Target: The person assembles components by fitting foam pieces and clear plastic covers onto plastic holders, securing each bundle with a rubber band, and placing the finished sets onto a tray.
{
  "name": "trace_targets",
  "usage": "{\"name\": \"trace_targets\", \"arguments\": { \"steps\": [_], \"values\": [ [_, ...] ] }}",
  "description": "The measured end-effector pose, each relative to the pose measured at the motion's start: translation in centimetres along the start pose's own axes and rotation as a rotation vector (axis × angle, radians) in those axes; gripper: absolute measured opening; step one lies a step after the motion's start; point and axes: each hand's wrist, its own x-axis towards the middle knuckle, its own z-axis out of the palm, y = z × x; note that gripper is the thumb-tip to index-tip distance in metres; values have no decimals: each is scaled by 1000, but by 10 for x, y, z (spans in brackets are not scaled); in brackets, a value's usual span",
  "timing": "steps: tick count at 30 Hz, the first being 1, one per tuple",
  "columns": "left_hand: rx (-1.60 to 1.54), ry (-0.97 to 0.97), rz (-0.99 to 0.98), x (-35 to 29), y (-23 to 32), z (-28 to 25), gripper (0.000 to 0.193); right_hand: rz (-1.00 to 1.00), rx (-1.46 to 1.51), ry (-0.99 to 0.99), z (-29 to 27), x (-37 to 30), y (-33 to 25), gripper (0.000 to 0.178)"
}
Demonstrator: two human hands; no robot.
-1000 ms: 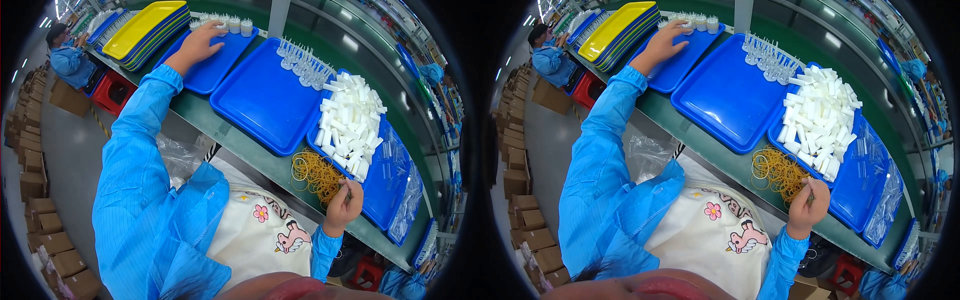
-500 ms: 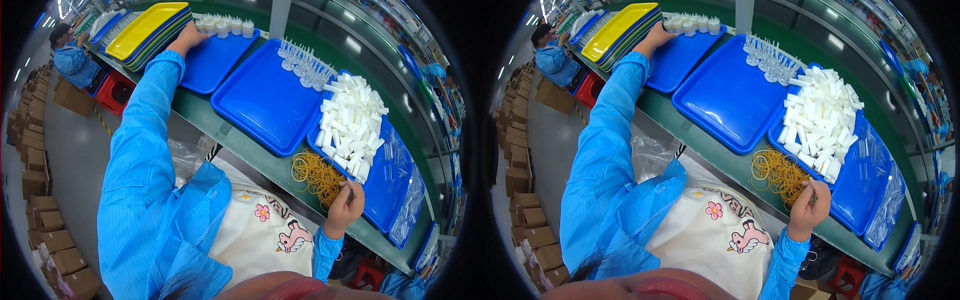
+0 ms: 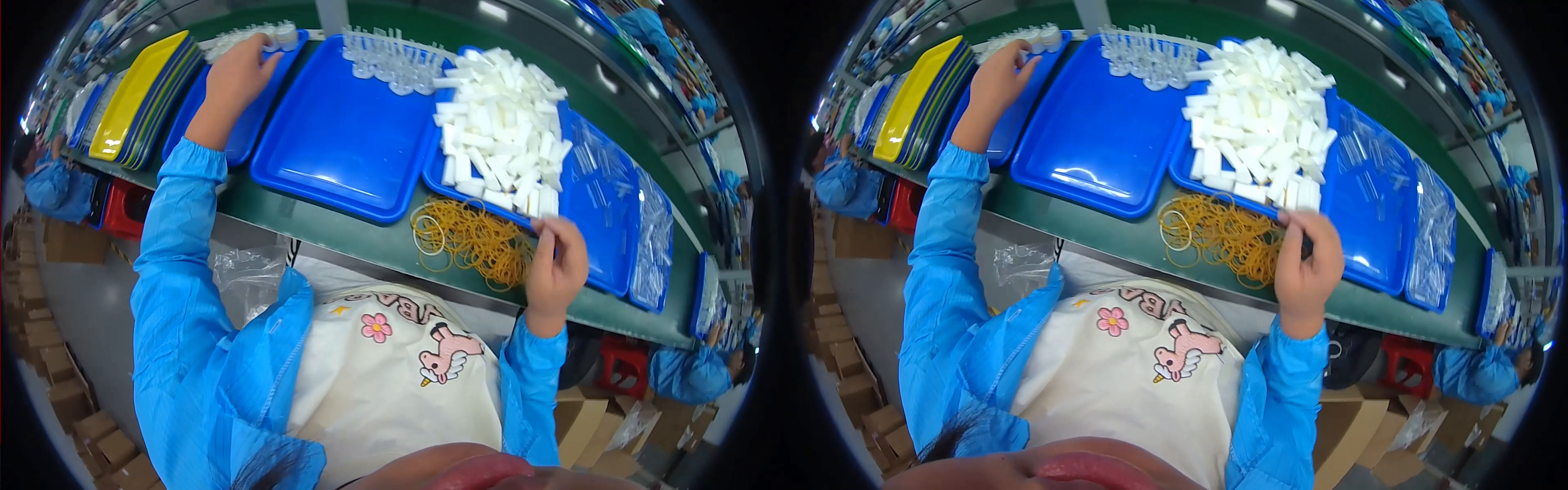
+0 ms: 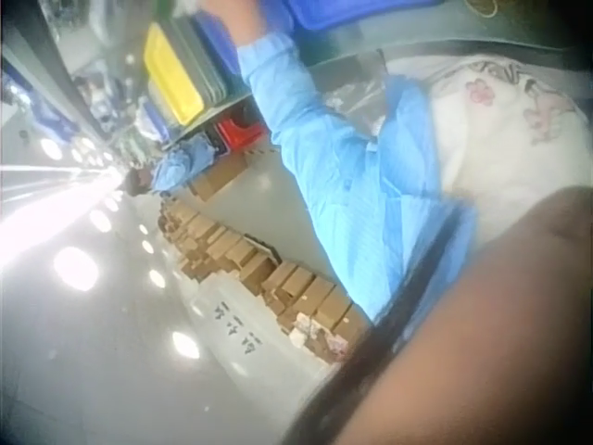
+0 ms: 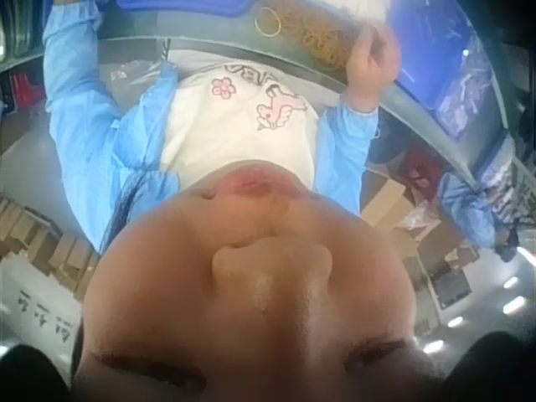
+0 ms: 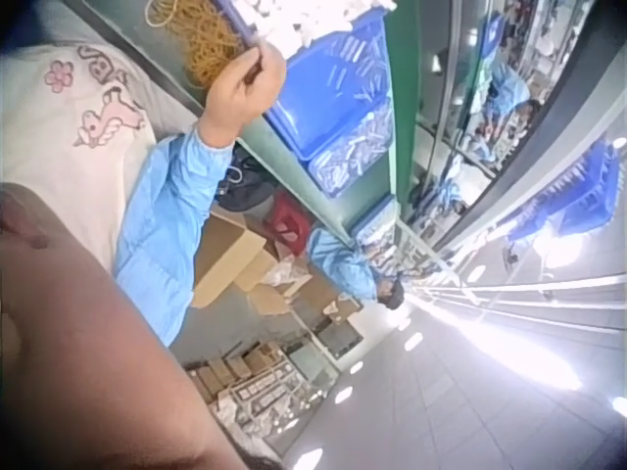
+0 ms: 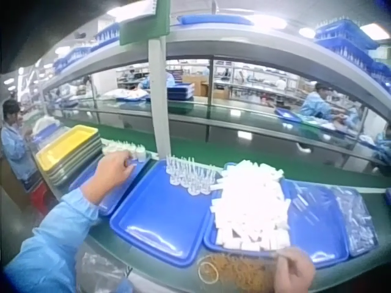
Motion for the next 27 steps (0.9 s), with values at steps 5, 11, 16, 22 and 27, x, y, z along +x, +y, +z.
{"name": "trace_targets", "arguments": {
  "steps": [5,11,16,22,27],
  "values": [
    [-213,-227,133,10,70,16,46,-16,-106,-463,3,83,-18,24],
    [-481,-259,124,38,98,61,39,-305,-421,-622,29,117,36,28],
    [-417,-204,221,19,76,50,23,-429,-542,-565,50,115,55,13],
    [-852,-241,-217,-1,82,-1,23,-430,-495,-563,42,105,37,11],
    [-1506,-349,-401,-12,141,-37,25,-343,-433,-446,29,108,37,19]
  ]
}}
